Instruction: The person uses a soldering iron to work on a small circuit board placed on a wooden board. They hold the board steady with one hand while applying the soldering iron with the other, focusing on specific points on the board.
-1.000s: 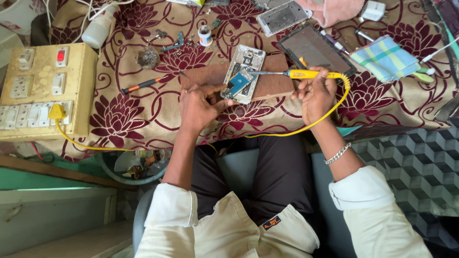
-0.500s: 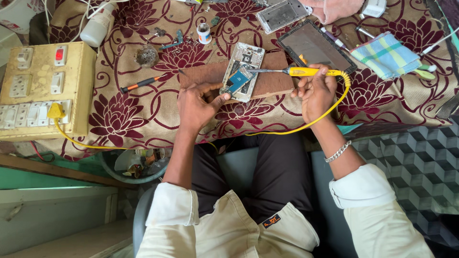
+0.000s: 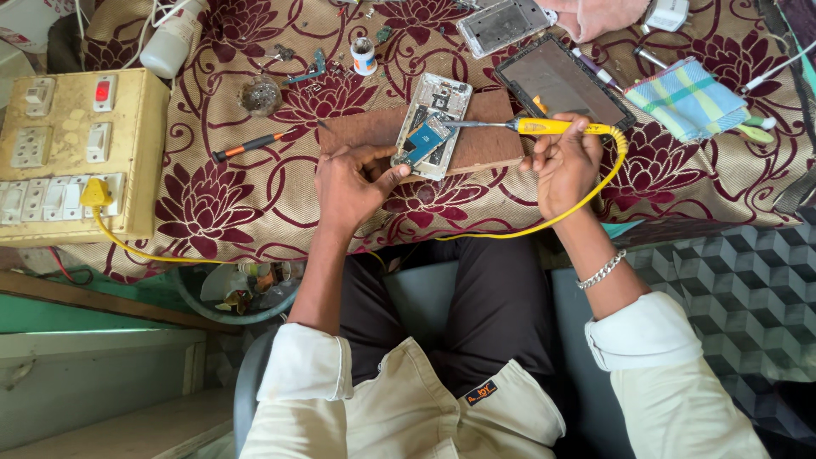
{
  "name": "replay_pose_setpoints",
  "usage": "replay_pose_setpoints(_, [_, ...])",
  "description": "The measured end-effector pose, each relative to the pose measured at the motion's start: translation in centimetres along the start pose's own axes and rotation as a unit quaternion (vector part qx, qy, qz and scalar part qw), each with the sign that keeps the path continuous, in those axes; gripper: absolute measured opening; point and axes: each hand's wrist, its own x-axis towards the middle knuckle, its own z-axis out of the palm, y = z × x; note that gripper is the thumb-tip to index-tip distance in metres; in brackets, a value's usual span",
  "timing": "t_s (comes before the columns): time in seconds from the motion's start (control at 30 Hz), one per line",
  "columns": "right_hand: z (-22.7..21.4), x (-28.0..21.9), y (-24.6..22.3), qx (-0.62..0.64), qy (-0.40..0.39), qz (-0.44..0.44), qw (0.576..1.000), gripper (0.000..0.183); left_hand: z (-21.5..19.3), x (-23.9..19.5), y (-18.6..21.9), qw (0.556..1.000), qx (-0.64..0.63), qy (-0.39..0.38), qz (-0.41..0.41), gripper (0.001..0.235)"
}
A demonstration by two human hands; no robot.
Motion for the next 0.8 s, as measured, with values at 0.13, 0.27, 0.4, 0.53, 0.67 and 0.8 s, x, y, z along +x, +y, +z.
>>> replay_pose_setpoints(0.13, [0.0,-0.1,-0.1,0.017,-0.004,-0.006,1.0,0.042,0.1,-0.1,-0.2,1.0,-0.014,0.004,0.008,0.04])
replay_pose_setpoints(0.27, [0.0,0.0,-0.2,0.017,-0.008,-0.006,1.0,0.042,0.2,0.1,-1.7,0.99,-0.136,-0.027,-0.025,0.041])
replay_pose_setpoints(0.4, [0.0,-0.1,-0.2,0.014,-0.017,-0.009,1.0,0.043,0.2,0.2,-4.3,0.957,-0.285,-0.012,-0.056,0.048])
replay_pose_setpoints(0.53, [-0.1,0.0,-0.1,0.002,-0.013,-0.007,1.0,0.043,1.3,1.1,-6.3,0.93,-0.352,0.053,-0.089,0.04])
replay_pose_setpoints(0.67, [-0.1,0.0,-0.1,0.002,-0.014,-0.004,1.0,0.043,2.4,1.5,-7.3,0.932,-0.329,0.088,-0.124,0.034])
replay_pose_setpoints(0.8, [-0.2,0.2,0.0,0.003,-0.004,-0.002,1.0,0.043,3.8,2.1,-7.6,0.963,-0.21,0.148,-0.085,0.031])
